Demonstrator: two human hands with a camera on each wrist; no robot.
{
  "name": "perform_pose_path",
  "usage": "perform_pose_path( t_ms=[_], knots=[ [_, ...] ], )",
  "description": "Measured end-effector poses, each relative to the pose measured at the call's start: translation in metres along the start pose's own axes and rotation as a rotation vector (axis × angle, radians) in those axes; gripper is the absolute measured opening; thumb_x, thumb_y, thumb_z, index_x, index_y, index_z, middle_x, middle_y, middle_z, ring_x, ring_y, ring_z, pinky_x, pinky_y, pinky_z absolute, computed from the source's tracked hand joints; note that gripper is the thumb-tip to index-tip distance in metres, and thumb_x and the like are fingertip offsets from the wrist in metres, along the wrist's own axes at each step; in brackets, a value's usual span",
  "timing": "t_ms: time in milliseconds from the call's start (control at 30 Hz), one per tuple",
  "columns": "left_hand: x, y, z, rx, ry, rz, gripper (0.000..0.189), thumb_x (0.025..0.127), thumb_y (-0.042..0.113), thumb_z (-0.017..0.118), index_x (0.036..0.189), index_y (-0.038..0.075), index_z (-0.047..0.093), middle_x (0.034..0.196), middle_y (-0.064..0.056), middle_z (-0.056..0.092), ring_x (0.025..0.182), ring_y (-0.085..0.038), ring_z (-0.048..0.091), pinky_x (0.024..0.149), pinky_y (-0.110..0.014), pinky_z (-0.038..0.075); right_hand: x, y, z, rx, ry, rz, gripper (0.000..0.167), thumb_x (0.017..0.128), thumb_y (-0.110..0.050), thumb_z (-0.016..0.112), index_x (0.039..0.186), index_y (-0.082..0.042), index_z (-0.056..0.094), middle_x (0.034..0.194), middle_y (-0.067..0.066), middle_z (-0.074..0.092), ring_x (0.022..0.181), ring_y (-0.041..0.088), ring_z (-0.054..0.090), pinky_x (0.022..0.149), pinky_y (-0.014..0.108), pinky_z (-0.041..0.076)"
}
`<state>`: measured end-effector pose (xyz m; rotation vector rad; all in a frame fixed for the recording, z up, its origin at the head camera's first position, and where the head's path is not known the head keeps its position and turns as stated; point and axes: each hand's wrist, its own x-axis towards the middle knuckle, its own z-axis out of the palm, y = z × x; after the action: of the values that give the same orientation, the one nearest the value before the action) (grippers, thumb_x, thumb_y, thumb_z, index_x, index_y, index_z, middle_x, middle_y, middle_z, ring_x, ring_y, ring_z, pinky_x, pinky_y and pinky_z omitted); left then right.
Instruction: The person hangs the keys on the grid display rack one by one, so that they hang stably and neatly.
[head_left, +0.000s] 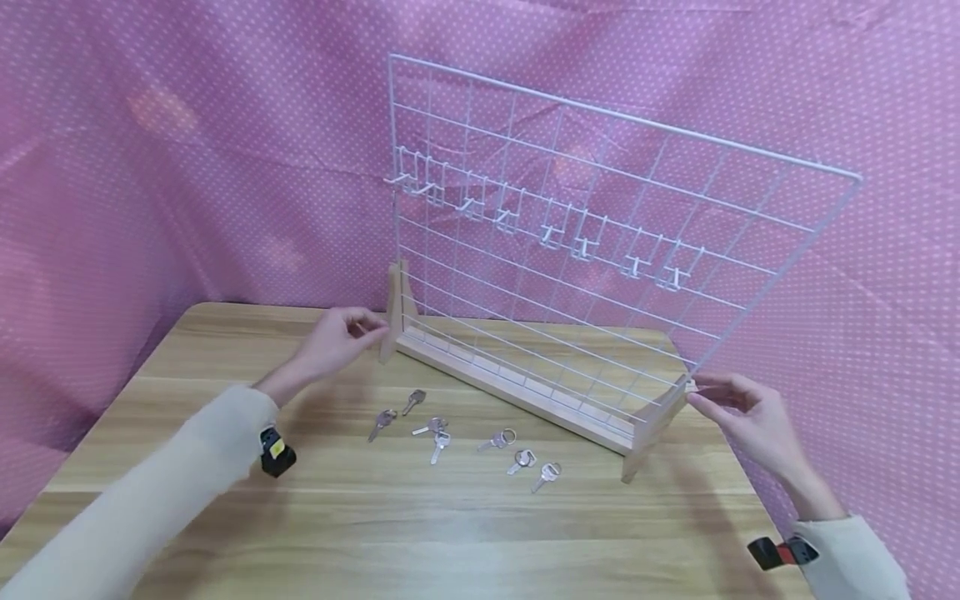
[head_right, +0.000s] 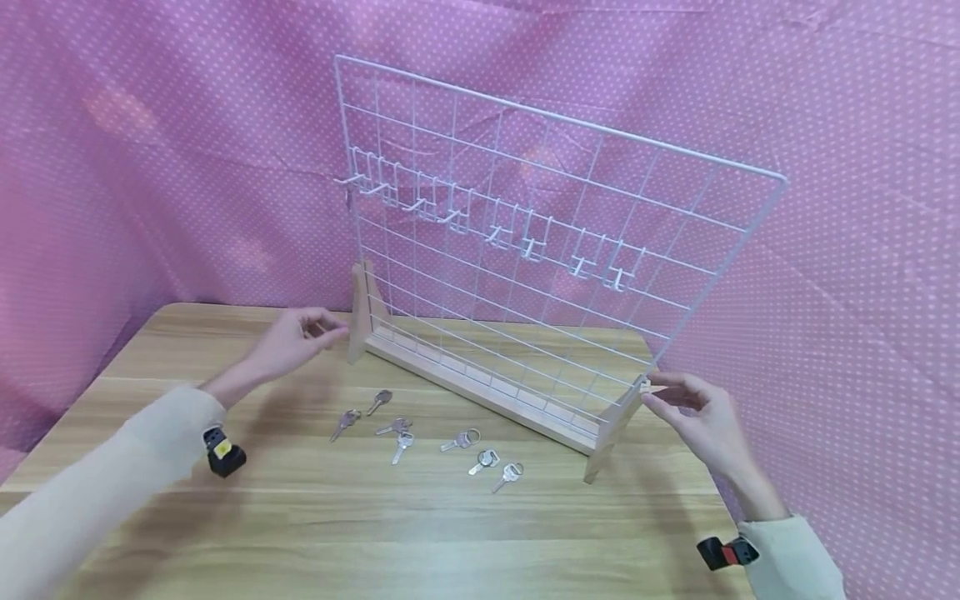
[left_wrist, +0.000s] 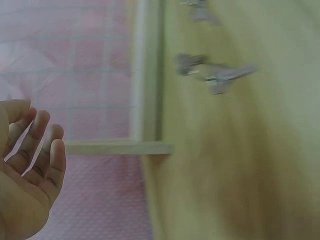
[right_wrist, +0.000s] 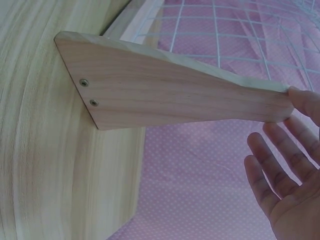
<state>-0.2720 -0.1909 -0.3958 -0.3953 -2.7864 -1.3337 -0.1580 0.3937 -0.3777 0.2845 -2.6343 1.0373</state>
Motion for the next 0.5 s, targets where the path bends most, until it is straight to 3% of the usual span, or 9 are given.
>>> perform_pose_path(
  t_ms=[233,500],
  knots=[
    [-0.027,-0.033,0.031,0.009,-0.081,-0.024,0.024,0.101,0.024,0.071,0.116,0.005,0.074,0.103,-0.011,0.075,0.085,-0.017,0.063,0.069,-0.023,0.053,0.0,-0.002,0.0,-0.012,-0.001,0.01,0.035,0.098,-0.014,0.076,0.128,0.001,0.068,0.104,-0.038,0.064,0.093,-0.017,0.063,0.079,0.005,0.051],
    [-0.044,-0.059,0.056,-0.051,-0.109,-0.028,0.018,0.099,0.015,0.073,0.113,0.004,0.075,0.101,-0.011,0.076,0.084,-0.02,0.066,0.068,-0.021,0.055,0.0,0.0,0.001,-0.012,0.015,-0.001,0.034,0.097,-0.012,0.077,0.127,0.002,0.068,0.104,-0.038,0.064,0.093,-0.017,0.063,0.08,0.004,0.051]
  ],
)
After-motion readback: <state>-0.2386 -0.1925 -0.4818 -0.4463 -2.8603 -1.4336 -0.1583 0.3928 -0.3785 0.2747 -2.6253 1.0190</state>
